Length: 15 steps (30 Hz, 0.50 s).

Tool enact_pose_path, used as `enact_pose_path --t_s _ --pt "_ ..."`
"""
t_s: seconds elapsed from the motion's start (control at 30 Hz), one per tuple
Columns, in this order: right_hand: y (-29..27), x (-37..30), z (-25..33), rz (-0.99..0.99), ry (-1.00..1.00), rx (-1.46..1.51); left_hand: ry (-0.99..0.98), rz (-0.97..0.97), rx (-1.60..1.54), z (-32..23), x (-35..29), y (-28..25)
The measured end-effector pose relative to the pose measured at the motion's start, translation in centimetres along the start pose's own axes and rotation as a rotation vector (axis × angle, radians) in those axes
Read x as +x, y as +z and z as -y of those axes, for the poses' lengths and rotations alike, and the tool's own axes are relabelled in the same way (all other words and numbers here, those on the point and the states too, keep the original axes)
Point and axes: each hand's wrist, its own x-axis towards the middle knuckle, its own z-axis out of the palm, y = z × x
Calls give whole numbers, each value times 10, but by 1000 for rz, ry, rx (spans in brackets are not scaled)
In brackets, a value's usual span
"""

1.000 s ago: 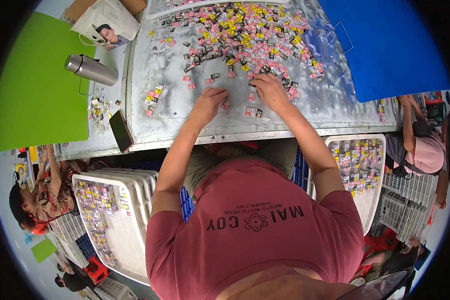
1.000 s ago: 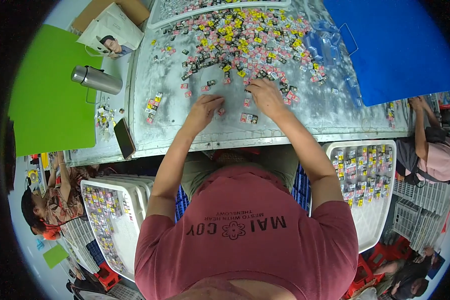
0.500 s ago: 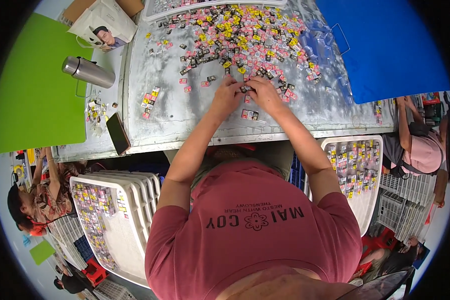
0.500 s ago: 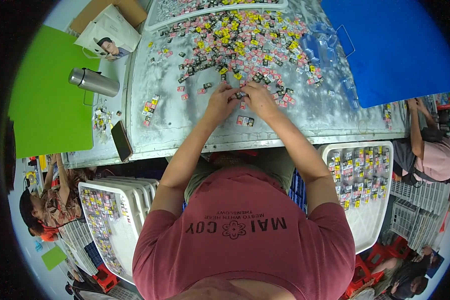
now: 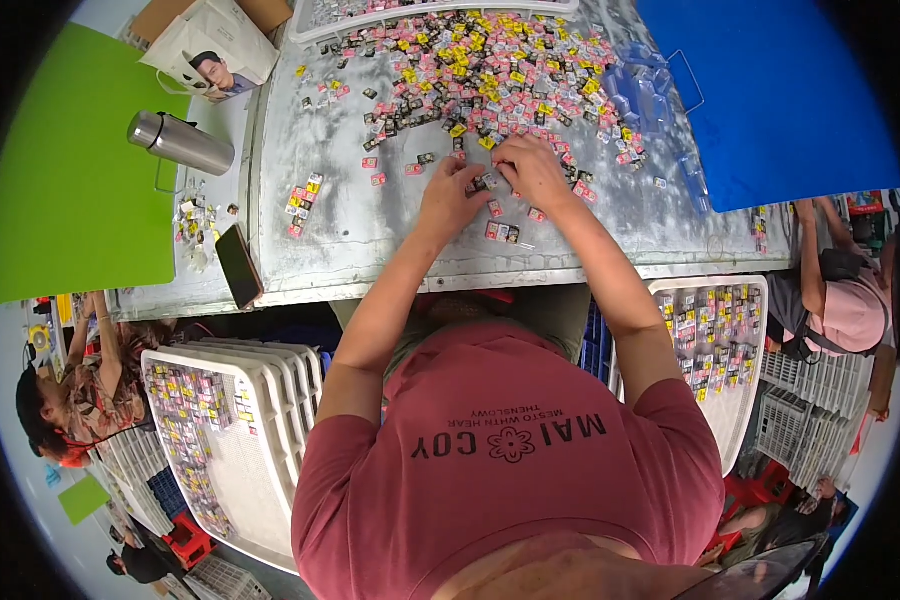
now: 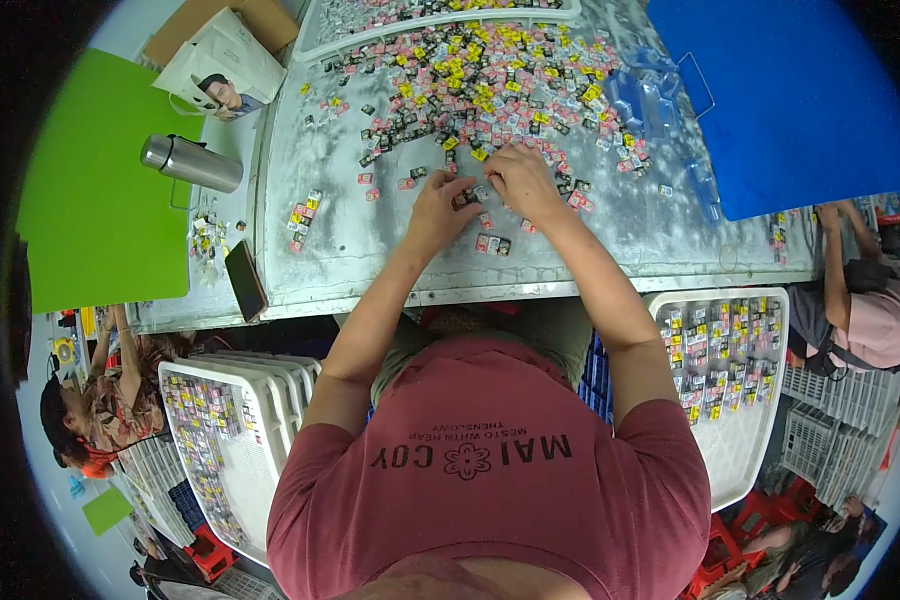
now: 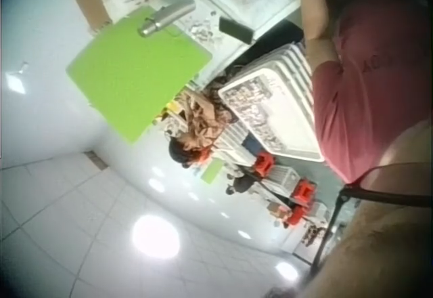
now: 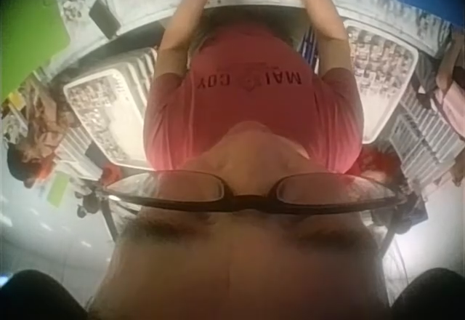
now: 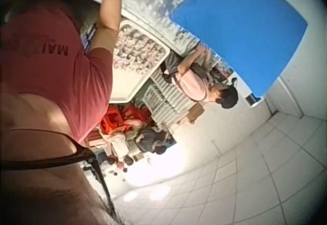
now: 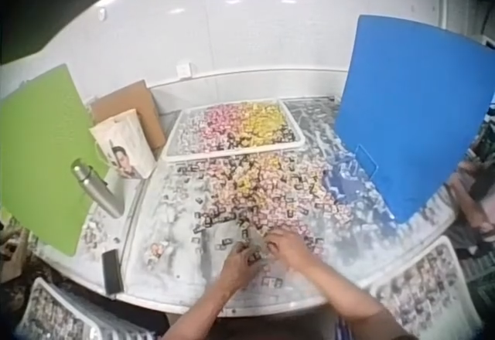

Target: Sort and assemble small colorful plastic toy components on a workbench.

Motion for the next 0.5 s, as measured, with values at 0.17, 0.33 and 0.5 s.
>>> enact_pose_path --t_s 0.17,0.33,0.5 --pt "-8 -10 0 48 -11 -54 -23 -7 29 -16 2 1" --pt "-9 -11 7 88 -25 4 -43 -18 37 -5 2 4" --pt "-1 8 5 75 81 -159 19 -120 71 3 1 5"
